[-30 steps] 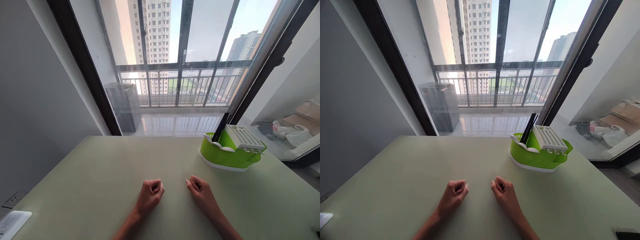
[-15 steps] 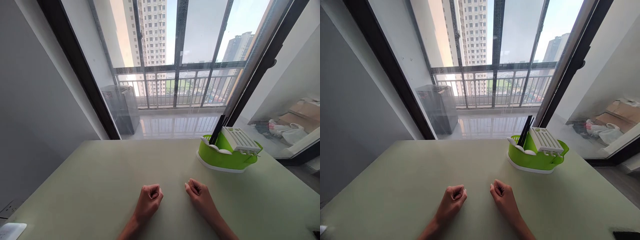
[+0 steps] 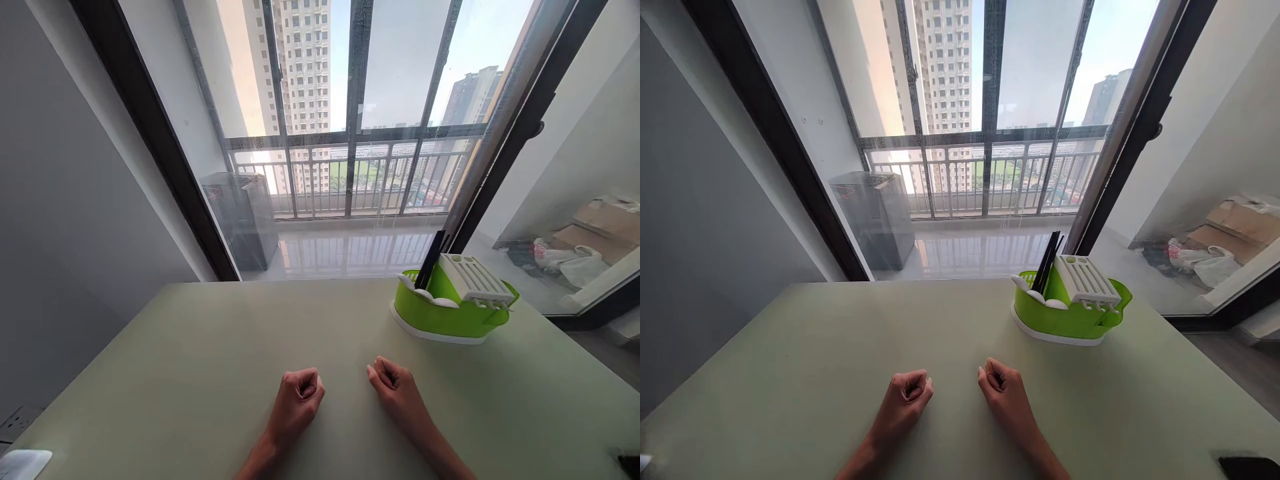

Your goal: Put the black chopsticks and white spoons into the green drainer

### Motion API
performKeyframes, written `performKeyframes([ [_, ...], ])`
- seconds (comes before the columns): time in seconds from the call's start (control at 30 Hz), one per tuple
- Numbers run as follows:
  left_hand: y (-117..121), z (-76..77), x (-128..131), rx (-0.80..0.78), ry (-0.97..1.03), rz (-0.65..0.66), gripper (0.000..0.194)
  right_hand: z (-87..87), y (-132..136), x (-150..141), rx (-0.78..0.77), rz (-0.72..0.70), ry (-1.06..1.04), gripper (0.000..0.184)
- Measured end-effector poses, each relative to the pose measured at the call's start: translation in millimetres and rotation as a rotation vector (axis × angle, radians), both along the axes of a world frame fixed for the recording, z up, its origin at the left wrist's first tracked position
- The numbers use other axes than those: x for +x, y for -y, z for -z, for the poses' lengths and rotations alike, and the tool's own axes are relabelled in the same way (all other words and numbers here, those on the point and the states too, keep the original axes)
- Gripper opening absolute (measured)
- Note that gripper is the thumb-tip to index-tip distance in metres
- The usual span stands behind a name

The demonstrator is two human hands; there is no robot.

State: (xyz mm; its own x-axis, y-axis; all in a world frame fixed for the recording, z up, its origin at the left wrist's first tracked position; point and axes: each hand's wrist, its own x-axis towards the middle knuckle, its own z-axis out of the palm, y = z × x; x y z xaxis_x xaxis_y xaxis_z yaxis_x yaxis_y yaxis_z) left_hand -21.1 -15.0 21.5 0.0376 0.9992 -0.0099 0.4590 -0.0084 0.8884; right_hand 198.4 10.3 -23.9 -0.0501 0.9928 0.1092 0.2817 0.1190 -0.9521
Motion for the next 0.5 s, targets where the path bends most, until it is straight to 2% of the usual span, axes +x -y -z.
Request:
performKeyframes([
  [0.5,1.5,4.9,-1.6,0.024,-0.010,0.019,0.042,3.5,-0.9,0.5,-0.021,-0.006,-0.023,0.044],
])
